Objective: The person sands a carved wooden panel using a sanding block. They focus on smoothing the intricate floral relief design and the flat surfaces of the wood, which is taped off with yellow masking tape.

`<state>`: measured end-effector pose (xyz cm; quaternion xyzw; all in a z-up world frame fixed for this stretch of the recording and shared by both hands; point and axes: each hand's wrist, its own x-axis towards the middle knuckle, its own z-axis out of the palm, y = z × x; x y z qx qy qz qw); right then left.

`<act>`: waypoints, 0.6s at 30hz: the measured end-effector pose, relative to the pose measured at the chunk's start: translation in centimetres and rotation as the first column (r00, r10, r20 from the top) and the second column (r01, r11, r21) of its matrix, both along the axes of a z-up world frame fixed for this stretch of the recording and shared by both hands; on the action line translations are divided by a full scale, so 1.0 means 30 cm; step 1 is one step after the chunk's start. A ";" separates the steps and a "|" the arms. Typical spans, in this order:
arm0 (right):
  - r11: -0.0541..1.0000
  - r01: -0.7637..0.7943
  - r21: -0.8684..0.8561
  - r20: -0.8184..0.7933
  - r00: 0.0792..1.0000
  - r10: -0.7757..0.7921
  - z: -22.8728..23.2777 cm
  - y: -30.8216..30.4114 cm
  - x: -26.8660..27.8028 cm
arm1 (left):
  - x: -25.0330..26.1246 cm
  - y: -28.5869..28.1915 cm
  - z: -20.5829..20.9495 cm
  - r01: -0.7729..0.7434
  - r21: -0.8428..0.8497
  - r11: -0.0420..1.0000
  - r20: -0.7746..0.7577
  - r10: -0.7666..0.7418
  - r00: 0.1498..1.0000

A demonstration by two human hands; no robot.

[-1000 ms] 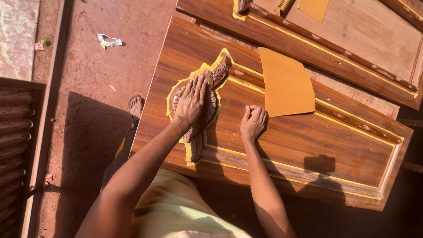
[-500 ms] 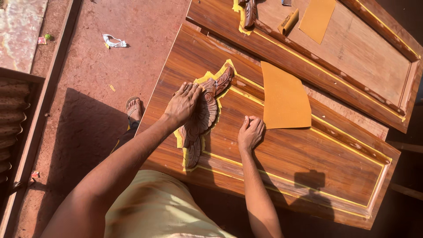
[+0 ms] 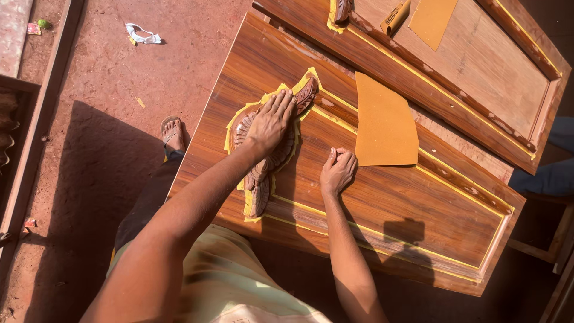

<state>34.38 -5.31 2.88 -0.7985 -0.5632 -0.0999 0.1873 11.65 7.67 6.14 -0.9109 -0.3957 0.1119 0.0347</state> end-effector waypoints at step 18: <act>0.998 -0.007 0.066 -0.022 1.000 0.009 -0.005 -0.019 0.005 | 0.058 -0.083 0.024 -0.053 -0.030 0.998 0.133 0.056 0.990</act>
